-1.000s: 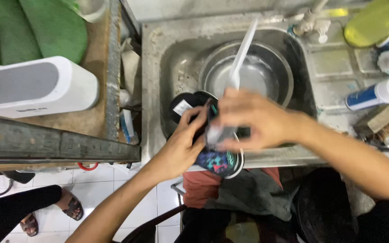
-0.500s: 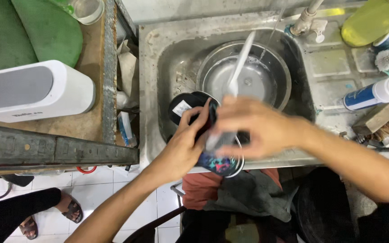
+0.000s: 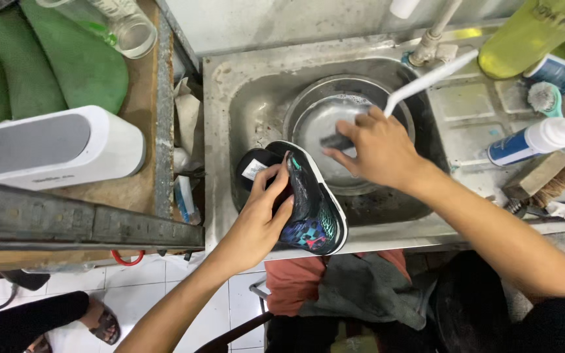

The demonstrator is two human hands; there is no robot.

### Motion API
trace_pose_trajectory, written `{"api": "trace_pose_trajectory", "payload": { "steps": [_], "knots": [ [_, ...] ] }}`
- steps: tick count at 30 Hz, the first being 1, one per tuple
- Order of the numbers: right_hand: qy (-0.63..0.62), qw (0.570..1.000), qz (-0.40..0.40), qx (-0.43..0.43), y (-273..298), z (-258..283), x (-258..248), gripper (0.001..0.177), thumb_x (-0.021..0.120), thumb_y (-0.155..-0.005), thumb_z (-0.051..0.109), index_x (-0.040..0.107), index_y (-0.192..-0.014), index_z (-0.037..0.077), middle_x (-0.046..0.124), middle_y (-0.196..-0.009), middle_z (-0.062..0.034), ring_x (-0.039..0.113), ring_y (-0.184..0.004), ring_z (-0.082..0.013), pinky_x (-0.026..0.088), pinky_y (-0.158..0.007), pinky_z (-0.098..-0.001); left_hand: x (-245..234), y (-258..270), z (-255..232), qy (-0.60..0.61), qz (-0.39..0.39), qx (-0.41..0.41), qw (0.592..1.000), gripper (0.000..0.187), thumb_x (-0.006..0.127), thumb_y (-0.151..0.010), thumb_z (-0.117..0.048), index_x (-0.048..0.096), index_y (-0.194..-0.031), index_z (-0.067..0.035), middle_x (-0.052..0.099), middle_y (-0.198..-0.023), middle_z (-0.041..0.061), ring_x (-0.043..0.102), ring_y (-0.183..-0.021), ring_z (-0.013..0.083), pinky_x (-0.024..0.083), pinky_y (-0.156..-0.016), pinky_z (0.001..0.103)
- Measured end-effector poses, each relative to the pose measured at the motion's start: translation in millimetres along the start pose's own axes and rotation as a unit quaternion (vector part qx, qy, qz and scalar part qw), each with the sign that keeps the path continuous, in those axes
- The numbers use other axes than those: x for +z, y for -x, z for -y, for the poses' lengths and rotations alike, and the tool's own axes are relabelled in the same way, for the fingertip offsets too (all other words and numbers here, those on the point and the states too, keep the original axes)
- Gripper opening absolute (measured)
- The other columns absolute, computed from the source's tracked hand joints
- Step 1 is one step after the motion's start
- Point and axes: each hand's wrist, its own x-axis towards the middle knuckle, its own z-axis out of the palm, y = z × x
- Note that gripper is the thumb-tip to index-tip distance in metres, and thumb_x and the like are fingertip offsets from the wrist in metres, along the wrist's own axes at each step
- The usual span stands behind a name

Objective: The person scrubs a black sneaker with a white brush and a cloth, rinses it under running water, and applies foam cleaner to the upper and interior. They continue scrubbing different areas and wipe the shoe with a cloth.

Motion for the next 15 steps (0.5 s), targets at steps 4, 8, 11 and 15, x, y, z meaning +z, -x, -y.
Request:
{"api": "trace_pose_trajectory", "payload": {
  "steps": [4,8,11,15],
  "knots": [
    [0.067,0.996,0.061,0.011,23.5,-4.5,23.5,0.038,0.063,-0.082,0.048,0.069,-0.099,0.014,0.064,-0.073,-0.0118,0.064,-0.076,-0.0288,0.049,-0.064,-0.0393,-5.5,0.7,-4.6,0.024,0.009,0.021,0.999,0.055,0.042,-0.095,-0.001,0.024,-0.146,0.003,0.039,-0.130,0.023,0.036,-0.132,0.0371,0.026,-0.108,0.052],
    [0.029,0.984,0.175,0.009,48.6,5.9,3.4,0.046,0.053,-0.089,0.046,0.062,-0.117,0.011,0.064,-0.103,-0.0165,0.059,-0.109,-0.0327,0.051,-0.081,-0.0426,-6.9,5.4,-8.9,0.072,0.032,-0.035,0.996,0.059,0.040,-0.094,-0.002,0.015,-0.148,0.002,0.037,-0.140,0.033,0.042,-0.127,0.0397,0.036,-0.104,0.050],
    [0.097,0.990,0.093,-0.028,68.4,28.9,-36.3,0.041,0.056,-0.087,0.044,0.061,-0.114,0.013,0.061,-0.108,-0.0132,0.056,-0.110,-0.0312,0.051,-0.080,-0.0399,-12.2,7.8,-10.1,0.097,0.024,-0.052,0.994,0.059,0.040,-0.094,-0.004,0.015,-0.148,0.000,0.049,-0.132,0.031,0.051,-0.122,0.0356,0.042,-0.101,0.048],
    [-0.110,0.985,0.118,-0.056,117.0,72.4,-68.3,0.020,0.063,-0.086,0.028,0.069,-0.078,0.010,0.067,-0.074,-0.0119,0.063,-0.074,-0.0287,0.053,-0.062,-0.0349,-14.7,11.7,-0.4,0.117,0.025,-0.055,0.991,0.060,0.042,-0.093,-0.004,0.016,-0.147,-0.001,0.057,-0.125,0.028,0.057,-0.115,0.0296,0.047,-0.097,0.045]
  ]
}}
